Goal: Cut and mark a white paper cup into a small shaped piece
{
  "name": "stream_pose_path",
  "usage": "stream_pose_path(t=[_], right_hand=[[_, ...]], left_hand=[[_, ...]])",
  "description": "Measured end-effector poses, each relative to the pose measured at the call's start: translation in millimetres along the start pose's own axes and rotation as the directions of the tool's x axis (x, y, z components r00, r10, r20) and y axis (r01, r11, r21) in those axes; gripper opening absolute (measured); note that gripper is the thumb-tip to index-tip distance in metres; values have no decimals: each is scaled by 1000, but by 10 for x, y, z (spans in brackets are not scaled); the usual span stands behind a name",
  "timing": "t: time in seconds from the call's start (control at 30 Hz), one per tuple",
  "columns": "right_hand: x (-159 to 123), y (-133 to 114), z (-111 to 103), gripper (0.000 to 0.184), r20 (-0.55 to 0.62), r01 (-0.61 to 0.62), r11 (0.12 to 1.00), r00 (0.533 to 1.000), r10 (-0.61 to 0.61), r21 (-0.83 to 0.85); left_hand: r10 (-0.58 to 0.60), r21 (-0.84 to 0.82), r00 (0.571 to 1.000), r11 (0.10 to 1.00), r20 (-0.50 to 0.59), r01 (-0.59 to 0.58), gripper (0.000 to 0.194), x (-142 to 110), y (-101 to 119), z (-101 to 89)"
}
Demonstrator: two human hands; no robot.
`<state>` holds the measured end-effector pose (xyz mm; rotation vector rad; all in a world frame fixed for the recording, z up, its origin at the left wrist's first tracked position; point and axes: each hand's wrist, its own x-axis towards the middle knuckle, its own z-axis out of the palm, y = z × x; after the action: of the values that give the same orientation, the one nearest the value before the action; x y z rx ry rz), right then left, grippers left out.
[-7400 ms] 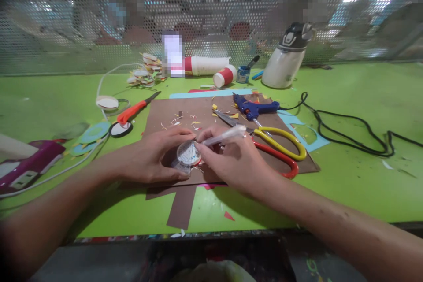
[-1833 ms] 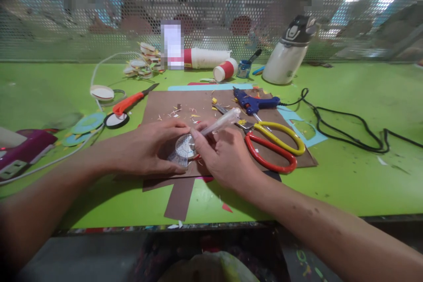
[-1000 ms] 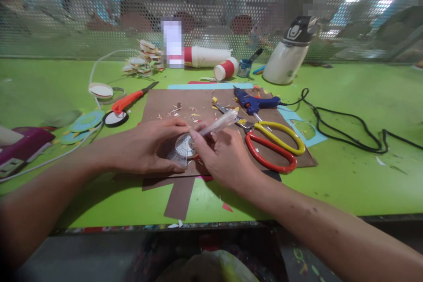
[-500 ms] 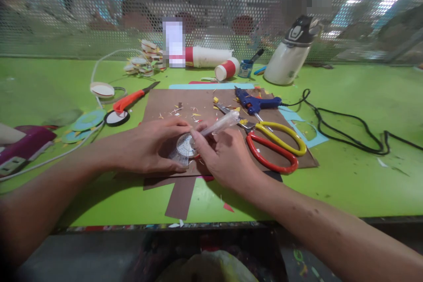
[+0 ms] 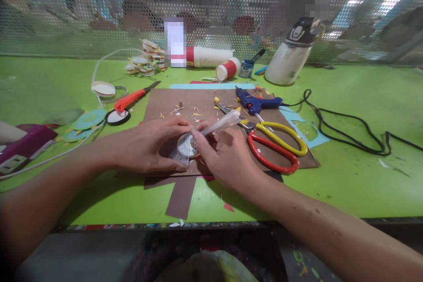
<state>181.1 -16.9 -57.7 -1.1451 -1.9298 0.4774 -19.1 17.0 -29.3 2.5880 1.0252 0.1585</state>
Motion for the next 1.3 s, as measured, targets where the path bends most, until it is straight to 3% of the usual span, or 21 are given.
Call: stream_pose_path(t=[0.27,0.83,1.3], right_hand=[[12,7,-7,34,11,-14,1000,1000,14,-16],[-11,7,-10,25,37,-66,997,997,65,40],[14,-7,2,28,33,-22,1000,999,22,12]], left_hand=[[32,0,999,999,-15,-32,46,8,-12,-1],[12,-13,1000,1000,15,-12,46,2,21,-24],[16,-24,1000,1000,3,-16,47,6,16,-19]])
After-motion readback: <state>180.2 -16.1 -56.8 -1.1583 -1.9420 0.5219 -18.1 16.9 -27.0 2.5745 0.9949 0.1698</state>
